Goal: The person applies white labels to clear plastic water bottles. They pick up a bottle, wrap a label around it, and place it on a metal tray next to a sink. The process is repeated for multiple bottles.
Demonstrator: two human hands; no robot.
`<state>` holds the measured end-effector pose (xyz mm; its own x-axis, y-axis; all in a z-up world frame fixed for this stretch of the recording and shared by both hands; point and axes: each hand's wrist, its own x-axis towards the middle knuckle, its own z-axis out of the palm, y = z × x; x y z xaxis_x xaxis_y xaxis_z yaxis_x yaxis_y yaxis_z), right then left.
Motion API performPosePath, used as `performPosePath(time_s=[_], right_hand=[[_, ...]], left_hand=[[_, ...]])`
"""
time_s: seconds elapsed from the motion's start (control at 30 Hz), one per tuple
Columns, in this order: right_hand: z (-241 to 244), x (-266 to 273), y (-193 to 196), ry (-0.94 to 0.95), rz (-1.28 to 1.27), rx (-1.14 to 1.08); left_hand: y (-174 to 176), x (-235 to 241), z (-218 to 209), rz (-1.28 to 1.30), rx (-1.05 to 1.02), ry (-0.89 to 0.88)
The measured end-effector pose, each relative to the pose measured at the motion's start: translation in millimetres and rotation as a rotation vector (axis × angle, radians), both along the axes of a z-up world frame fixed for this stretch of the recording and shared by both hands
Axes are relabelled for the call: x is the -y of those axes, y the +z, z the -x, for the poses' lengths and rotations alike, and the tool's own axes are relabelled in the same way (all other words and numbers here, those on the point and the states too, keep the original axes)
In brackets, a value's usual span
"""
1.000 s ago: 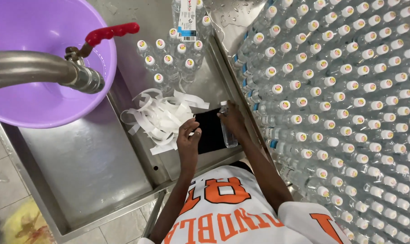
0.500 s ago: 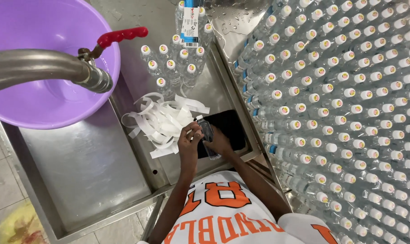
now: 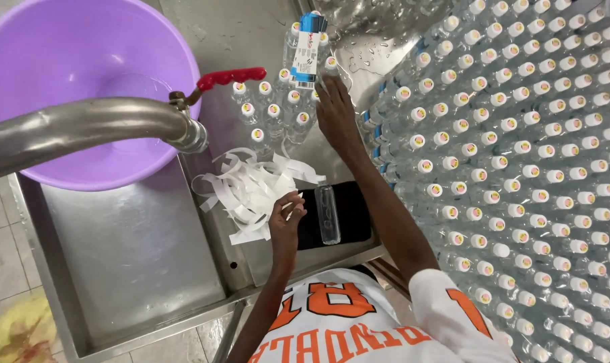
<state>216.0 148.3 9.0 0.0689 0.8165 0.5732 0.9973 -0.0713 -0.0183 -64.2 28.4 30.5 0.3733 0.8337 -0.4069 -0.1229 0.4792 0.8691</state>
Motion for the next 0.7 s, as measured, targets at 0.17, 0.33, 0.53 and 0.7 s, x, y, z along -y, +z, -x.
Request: performPosePath(time_s=[0.17, 0.33, 0.53, 0.7], right_hand=[[-34.0, -48.5, -71.9, -0.008, 0.046, 0.113], [-18.5, -26.6, -33.9, 0.037, -0.088, -0.046], [46.7, 90.8, 57.7, -0.012, -0.094, -0.807], [101.9, 173.5, 112.0, 0.075, 0.245, -1.189]], left_hand=[[-12.0, -3.2, -0.5, -0.044, 0.025, 0.027], [-7.7, -9.7, 1.6, -0.006, -0.002, 0.066], [49.2, -18.8, 5.6, -0.632, -0.250, 0.090], [71.8, -6.7, 0.4, -0.513, 0.000, -0.113]])
